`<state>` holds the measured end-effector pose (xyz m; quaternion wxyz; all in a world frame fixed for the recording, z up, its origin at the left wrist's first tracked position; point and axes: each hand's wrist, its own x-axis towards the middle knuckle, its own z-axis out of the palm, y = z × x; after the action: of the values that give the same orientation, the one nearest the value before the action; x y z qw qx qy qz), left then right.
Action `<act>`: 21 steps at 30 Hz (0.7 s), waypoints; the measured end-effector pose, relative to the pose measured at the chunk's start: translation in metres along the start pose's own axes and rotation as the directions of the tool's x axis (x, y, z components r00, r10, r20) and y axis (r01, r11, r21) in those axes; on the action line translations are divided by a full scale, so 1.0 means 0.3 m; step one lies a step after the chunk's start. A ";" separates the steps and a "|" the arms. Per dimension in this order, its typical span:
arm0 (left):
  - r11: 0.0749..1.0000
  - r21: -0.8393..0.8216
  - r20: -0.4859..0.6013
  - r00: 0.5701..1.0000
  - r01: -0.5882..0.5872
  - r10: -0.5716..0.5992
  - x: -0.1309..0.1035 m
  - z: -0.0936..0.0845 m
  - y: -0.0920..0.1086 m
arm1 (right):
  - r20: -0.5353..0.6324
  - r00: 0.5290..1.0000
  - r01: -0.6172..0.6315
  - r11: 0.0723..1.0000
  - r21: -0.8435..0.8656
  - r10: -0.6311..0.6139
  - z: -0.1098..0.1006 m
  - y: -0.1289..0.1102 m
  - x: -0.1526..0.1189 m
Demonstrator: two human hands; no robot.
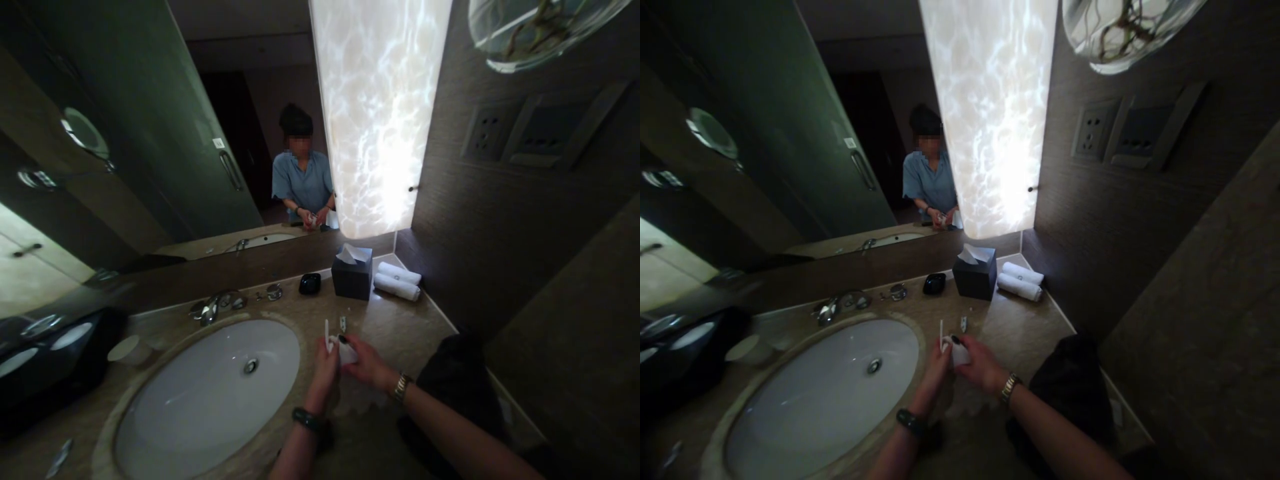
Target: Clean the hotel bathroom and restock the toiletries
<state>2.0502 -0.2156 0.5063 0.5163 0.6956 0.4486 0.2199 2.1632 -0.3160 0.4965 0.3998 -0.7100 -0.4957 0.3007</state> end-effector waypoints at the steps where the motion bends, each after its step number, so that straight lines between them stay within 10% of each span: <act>1: 1.000 -0.024 0.005 1.000 0.013 -0.013 -0.007 -0.023 0.000 | 0.002 1.000 0.006 1.000 0.013 -0.006 0.026 -0.015 0.011; 5: 0.999 -0.005 -0.088 0.995 0.041 -0.041 -0.016 -0.110 -0.024 | 0.159 0.979 0.134 0.991 -0.007 -0.131 0.045 -0.075 0.073; 9: 0.968 0.248 -0.088 0.995 -0.030 0.054 -0.001 -0.212 -0.042 | 0.139 0.984 0.148 0.941 -0.304 -0.110 -0.099 -0.070 0.191; 12: 0.770 0.621 0.037 0.987 -0.146 0.157 0.002 -0.284 -0.026 | -0.042 0.997 -0.079 0.849 -0.523 0.067 -0.179 -0.034 0.291; 15: 0.633 0.751 0.116 0.981 -0.187 0.152 -0.012 -0.334 -0.004 | 0.022 0.994 -0.073 0.807 -0.585 0.106 -0.152 -0.018 0.356; 21: 0.804 0.593 -0.162 0.972 -0.041 0.170 -0.188 -0.438 -0.033 | 0.251 0.968 0.159 0.755 -0.636 0.007 -0.041 -0.050 0.307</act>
<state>1.9170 -0.1944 0.5547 0.2143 0.8177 0.5061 0.1709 2.1967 -0.2294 0.5127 0.0776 -0.7423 -0.6420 0.1755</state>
